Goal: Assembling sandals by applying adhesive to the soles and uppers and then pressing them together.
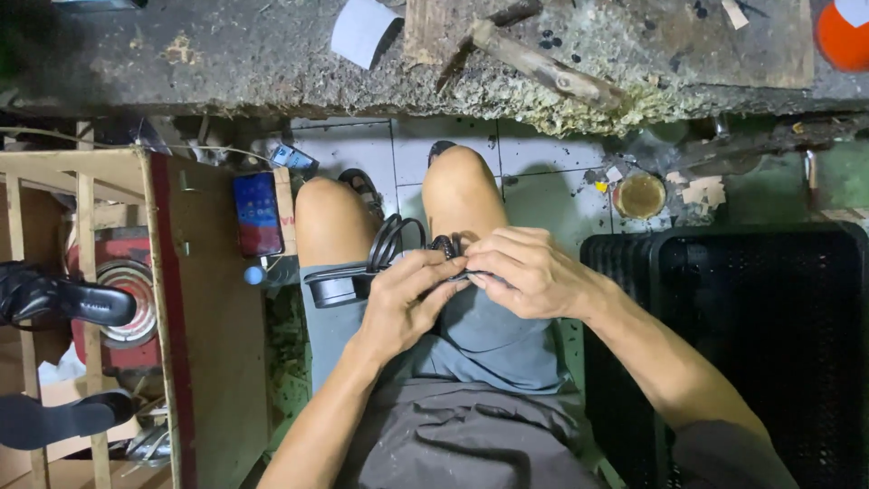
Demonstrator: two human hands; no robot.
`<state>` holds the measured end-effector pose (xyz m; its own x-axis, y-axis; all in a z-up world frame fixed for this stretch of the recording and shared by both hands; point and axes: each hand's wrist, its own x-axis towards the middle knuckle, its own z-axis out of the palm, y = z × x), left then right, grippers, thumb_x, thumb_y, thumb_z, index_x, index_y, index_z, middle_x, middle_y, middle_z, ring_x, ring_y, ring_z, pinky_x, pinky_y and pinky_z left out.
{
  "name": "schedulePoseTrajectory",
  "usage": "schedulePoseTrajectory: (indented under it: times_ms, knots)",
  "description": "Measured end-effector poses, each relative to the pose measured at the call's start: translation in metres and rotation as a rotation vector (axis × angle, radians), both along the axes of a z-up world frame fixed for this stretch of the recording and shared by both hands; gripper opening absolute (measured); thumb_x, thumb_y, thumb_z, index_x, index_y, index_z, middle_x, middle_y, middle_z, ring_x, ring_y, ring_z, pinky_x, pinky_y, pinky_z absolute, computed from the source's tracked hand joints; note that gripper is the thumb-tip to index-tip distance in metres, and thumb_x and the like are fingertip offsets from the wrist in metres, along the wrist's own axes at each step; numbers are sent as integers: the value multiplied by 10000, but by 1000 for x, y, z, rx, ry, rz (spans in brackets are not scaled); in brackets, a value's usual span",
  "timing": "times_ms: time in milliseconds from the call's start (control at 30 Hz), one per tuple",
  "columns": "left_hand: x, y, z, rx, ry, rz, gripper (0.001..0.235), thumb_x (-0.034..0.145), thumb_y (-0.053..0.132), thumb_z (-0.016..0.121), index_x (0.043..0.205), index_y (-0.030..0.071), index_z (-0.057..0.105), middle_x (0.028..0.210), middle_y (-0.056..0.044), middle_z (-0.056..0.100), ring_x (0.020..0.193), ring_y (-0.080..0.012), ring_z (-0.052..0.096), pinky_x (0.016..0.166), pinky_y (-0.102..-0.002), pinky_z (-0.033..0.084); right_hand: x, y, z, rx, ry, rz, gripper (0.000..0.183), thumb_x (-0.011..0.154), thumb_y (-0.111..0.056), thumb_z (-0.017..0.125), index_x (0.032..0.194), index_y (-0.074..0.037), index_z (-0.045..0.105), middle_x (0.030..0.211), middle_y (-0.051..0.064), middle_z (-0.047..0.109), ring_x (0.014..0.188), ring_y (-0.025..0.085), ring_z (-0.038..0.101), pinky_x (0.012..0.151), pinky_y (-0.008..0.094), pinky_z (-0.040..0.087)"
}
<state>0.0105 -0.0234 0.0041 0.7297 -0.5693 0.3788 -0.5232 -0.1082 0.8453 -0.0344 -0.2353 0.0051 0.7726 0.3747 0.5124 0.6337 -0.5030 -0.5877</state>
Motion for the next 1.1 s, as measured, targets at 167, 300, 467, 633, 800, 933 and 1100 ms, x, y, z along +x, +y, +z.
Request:
schedulePoseTrajectory:
  times_ms: [167,300,467,633,800,933,1100]
  knots:
    - [-2,-3,1,-45,50,32,239,829,37,796,1065,64,767,952,-117,757,803,-314,752,705,-384,602,6,1,-22,101,118,32,82,883,-71,637,942,-26,672,834,96,614,685,261,621,584,377,530]
    - [-2,4,-14,-8,142,89,527,750,44,859,1231,8,646,1030,-172,757,892,-348,751,745,-424,609,4,-1,7,164,143,40,124,911,-96,692,1000,-11,681,932,132,674,765,337,673,621,422,556]
    - [-4,5,-20,-49,102,120,666,709,56,896,1305,13,603,1040,-161,760,902,-340,750,755,-422,610,0,5,7,102,46,-44,125,952,-59,606,1018,-21,706,905,105,667,755,291,660,611,381,552]
    - [-5,-4,-15,-99,44,93,597,714,17,883,1270,32,665,972,-171,760,837,-369,742,705,-433,603,-2,3,-12,48,44,-87,92,901,-156,682,941,-74,693,819,67,625,668,286,623,543,379,532]
    - [-1,-2,-10,-106,-11,72,584,725,14,879,1263,-11,653,998,-220,744,856,-417,732,701,-463,598,-1,3,-16,136,92,-123,116,865,-184,733,894,-84,682,801,59,645,650,282,638,519,380,524]
    - [4,-3,0,3,-82,9,421,805,69,820,1210,69,704,859,-132,640,708,-362,647,631,-433,552,-5,-4,-11,332,114,-112,320,801,-108,838,1076,-5,713,968,135,716,813,301,741,664,367,585]
    - [3,-5,-15,59,-149,61,240,825,166,819,1060,142,776,849,-62,569,660,-281,607,605,-373,539,-17,9,-26,415,-19,-265,303,770,-53,848,1038,44,745,973,162,741,787,277,760,678,342,616]
